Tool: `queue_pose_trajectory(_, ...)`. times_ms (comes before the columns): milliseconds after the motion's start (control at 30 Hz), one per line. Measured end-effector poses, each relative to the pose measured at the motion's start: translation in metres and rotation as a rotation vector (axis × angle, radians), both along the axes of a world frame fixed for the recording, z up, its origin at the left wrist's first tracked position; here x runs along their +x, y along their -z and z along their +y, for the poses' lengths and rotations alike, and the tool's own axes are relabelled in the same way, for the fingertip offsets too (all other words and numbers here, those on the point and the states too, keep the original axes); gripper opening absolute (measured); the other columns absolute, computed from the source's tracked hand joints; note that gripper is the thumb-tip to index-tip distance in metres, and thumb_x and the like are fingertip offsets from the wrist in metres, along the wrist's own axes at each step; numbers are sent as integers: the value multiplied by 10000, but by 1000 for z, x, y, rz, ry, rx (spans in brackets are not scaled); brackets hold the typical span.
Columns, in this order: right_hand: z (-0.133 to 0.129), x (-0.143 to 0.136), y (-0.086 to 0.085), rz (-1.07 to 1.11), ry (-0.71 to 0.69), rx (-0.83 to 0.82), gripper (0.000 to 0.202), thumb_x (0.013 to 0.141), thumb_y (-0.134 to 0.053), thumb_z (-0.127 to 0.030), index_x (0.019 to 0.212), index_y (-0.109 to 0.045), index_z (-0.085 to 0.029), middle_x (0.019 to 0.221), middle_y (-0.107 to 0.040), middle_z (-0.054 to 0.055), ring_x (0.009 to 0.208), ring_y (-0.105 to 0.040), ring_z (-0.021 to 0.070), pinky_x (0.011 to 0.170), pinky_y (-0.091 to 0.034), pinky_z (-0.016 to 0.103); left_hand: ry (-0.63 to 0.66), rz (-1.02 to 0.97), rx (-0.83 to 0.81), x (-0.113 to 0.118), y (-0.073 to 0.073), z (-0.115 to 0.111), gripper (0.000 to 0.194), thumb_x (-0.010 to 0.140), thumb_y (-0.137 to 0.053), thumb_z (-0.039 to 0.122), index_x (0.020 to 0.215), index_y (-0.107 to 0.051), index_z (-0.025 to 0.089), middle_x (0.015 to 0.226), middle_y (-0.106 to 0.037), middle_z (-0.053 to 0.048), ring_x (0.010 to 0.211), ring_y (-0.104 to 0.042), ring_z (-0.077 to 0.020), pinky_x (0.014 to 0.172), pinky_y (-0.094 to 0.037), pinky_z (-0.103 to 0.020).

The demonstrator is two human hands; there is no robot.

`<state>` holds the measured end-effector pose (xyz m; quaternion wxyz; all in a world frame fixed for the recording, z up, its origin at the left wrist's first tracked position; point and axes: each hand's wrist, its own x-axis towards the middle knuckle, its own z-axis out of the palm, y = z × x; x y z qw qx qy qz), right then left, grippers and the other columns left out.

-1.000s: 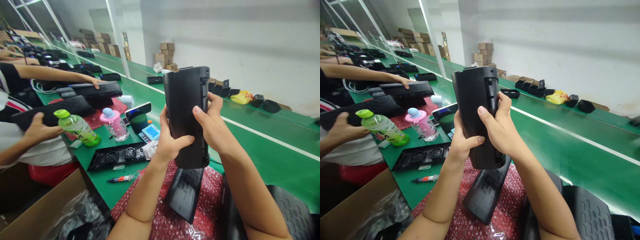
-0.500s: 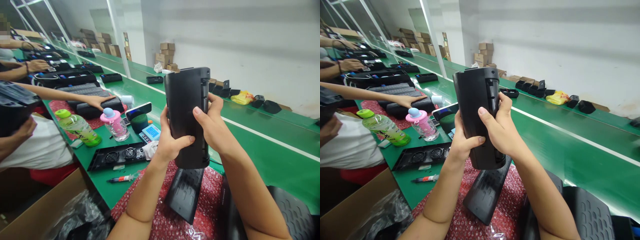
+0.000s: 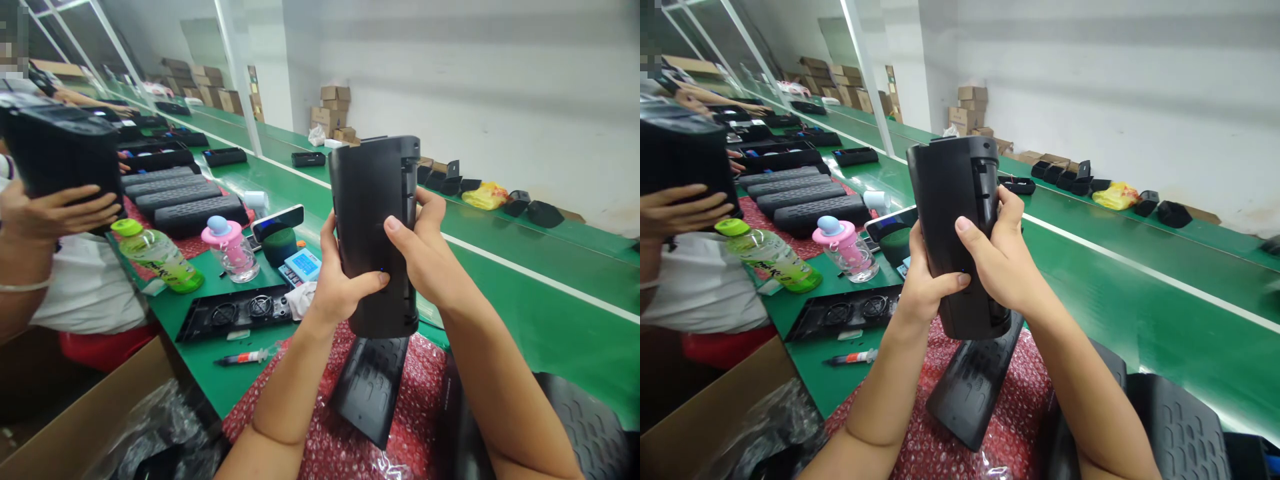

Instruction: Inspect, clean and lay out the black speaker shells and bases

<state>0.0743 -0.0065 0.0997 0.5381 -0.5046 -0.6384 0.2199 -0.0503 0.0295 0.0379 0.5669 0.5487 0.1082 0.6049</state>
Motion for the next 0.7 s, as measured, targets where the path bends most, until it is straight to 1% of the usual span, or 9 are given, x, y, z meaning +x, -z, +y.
queue_pose_trajectory(167, 0, 1, 0, 23, 5, -22, 695, 862, -569, -628, 1344, -193, -298, 1502, -322, 112, 1452, -318, 259, 1195, -335, 546, 9, -10, 0, -1, -1, 0, 966, 609, -896, 300, 1359, -288, 308, 1402, -538, -62, 1309, -555, -276, 1106, -457, -421)
queue_pose_trajectory(367, 0, 0, 0, 29, 5, -15, 696, 847, -590, -592, 1334, -204, -279, 1501, -331, 132, 1439, -337, 272, 1201, -314, 556, 20, -5, -20, 0, -3, -2, 978, 605, -881, 263, 1366, -267, 311, 1418, -524, -63, 1317, -548, -272, 1108, -454, -414)
queue_pose_trajectory(500, 0, 1, 0, 17, 5, -21, 707, 856, -589, -597, 1359, -199, -287, 1505, -326, 125, 1453, -314, 270, 1200, -316, 549, 29, -21, -35, 0, -2, -2, 982, 599, -876, 240, 1368, -269, 306, 1401, -535, -59, 1309, -554, -265, 1106, -455, -409)
queue_pose_trajectory(600, -1, 1, -1, 21, 6, -37, 729, 850, -596, -613, 1364, -196, -285, 1508, -314, 125, 1461, -298, 270, 1203, -315, 544, 16, -12, -27, -1, -2, -2, 961, 612, -874, 257, 1370, -289, 318, 1413, -531, -57, 1346, -522, -284, 1128, -436, -432)
queue_pose_trajectory(700, -1, 0, -2, 30, -1, -35, 711, 856, -595, -596, 1361, -201, -287, 1503, -321, 125, 1461, -297, 273, 1199, -320, 554, 3, 2, -23, -1, -1, -3, 955, 624, -875, 286, 1385, -298, 325, 1446, -508, -62, 1379, -487, -306, 1144, -421, -457)
